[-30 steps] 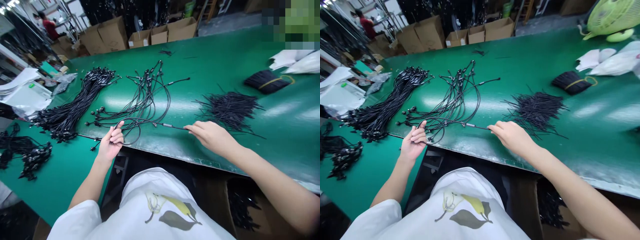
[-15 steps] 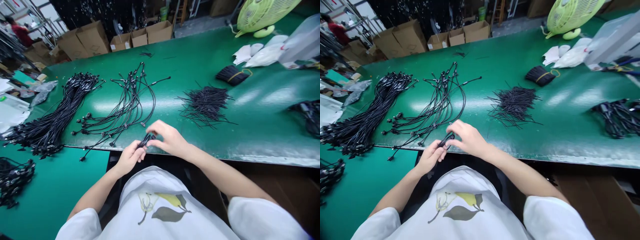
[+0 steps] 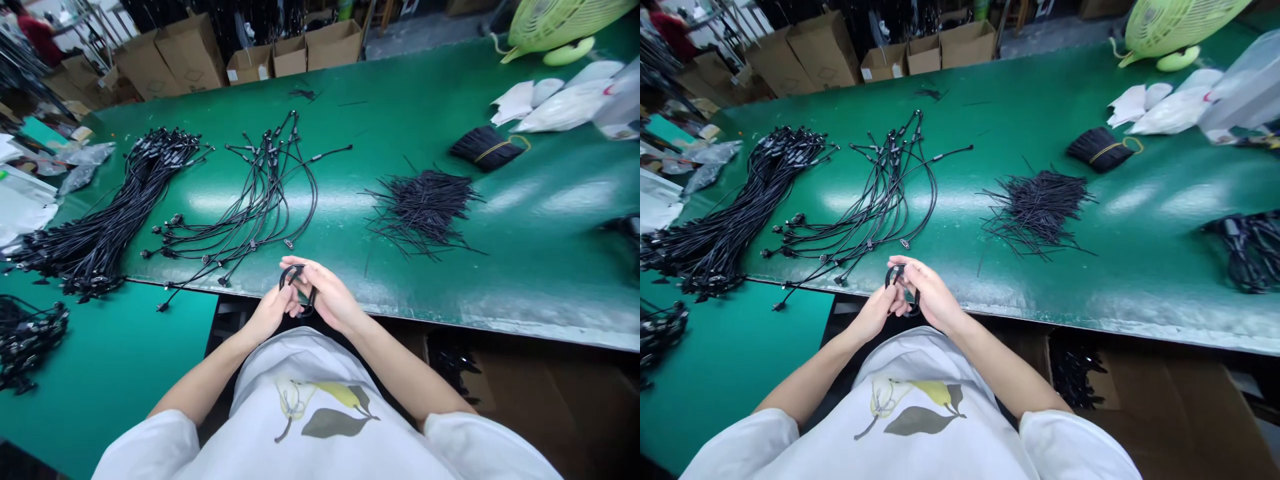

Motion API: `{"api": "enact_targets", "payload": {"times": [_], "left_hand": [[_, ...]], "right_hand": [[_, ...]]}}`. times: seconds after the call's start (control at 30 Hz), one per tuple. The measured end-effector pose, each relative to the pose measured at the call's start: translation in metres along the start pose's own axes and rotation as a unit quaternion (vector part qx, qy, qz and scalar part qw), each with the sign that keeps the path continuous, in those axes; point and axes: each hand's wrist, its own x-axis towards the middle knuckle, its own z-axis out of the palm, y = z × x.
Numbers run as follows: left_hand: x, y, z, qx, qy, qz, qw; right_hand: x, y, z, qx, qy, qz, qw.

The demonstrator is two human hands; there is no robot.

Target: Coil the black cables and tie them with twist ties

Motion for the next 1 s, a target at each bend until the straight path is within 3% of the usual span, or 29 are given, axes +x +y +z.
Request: {"api": "enact_targets", "payload": {"times": [0.13, 0.23, 0.3, 0.4, 0.53, 0.63, 0.73, 0.8, 0.9, 0.93, 1.0], "left_hand": [[-0.003, -0.005, -0.004, 0.141, -0.041, -0.023, 0.989], [-0.006, -0.010, -0.008, 0.154, -0.114, -0.064, 0.979], [-0.009, -0.015, -0.009, 0.111, -0.139, -0.091, 0.980], [-0.015, -0.020, -0.004, -0.015, -0.140, -0.146, 0.979], [-0.023, -0.015, 0.010, -0.209, -0.160, -0.225, 0.938], [-0.028, -0.007, 0.018, -0.276, -0.155, -0.242, 0.917], [-0.030, -0.004, 0.022, -0.299, -0.155, -0.256, 0.906], [-0.027, -0.003, 0.024, -0.311, -0.120, -0.246, 0.910], [-0.015, -0.001, 0.023, -0.342, 0.001, -0.203, 0.918], [-0.010, 0.001, 0.021, -0.351, 0.044, -0.178, 0.918], [0.000, 0.005, 0.018, -0.357, 0.112, -0.112, 0.921]], "right_hand": [[-0.010, 0.016, 0.011, -0.086, 0.030, -0.010, 0.996], [-0.011, 0.024, 0.014, -0.080, 0.029, -0.055, 0.995], [-0.009, 0.023, 0.014, -0.027, 0.014, -0.051, 0.998], [-0.003, 0.016, 0.011, 0.074, -0.009, 0.015, 0.997], [0.001, 0.006, 0.004, 0.147, -0.066, 0.088, 0.983], [-0.001, 0.004, 0.000, 0.152, -0.086, 0.089, 0.981], [0.001, 0.006, -0.003, 0.126, -0.072, 0.047, 0.988], [0.003, 0.009, -0.009, 0.073, -0.042, 0.009, 0.996], [0.004, 0.019, -0.022, -0.102, -0.035, -0.098, 0.989], [0.002, 0.023, -0.026, -0.185, -0.050, -0.140, 0.971], [-0.006, 0.033, -0.032, -0.360, -0.071, -0.215, 0.905]]}}
